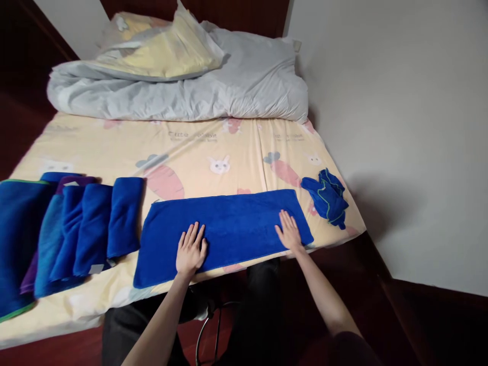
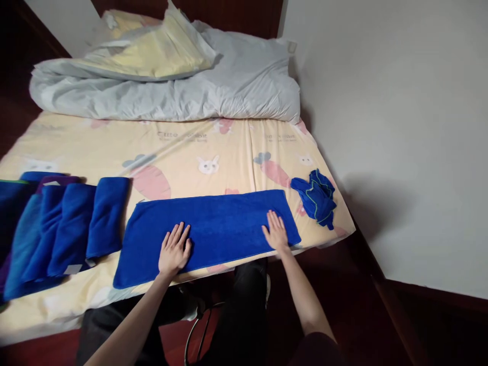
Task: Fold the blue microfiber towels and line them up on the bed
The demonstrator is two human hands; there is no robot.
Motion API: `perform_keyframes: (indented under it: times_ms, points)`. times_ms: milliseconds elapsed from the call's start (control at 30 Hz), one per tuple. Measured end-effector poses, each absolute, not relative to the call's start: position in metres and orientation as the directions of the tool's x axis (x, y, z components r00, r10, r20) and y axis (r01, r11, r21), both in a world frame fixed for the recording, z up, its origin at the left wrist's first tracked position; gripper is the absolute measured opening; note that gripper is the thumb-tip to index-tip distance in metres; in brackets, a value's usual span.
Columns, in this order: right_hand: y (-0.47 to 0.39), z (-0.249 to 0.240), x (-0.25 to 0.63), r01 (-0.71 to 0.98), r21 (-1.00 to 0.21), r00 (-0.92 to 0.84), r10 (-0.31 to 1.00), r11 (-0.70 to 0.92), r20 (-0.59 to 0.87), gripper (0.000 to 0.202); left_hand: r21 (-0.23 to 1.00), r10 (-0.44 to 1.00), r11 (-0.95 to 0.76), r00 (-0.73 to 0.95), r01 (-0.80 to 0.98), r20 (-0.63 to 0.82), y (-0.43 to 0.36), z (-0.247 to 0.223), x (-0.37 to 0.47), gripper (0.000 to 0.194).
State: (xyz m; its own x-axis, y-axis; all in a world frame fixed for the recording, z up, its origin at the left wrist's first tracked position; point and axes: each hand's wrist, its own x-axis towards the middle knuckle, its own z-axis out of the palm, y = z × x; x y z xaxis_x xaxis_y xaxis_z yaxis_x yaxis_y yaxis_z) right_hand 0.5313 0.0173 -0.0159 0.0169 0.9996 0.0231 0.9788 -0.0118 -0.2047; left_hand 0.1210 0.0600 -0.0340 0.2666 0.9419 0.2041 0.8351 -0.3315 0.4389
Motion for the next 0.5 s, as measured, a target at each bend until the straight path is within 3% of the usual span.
perform_keyframes:
  times_ms: [167, 333, 500]
  points:
    - [0.006, -0.025, 0.574, 0.984, -0.118, 0.140, 0.987, -0.130, 0.083, 0.065, 0.391, 0.947, -0.318, 0.268, 0.864, 0.178, 0.058, -0.031, 0.121, 0.058]
    - [0.009, -0.037, 0.571, 0.988, -0.125, 0.115, 0.979, -0.095, 0.166, 0.066, 0.321, 0.942, -0.336, 0.312, 0.886, 0.125, 0.062, -0.022, 0.096, 0.056]
    - [0.009, -0.034, 0.565, 0.988, -0.125, 0.114, 0.976, -0.092, 0.183, 0.067, 0.287, 0.982, -0.160, 0.122, 0.945, 0.144, 0.066, -0.021, 0.030, 0.058]
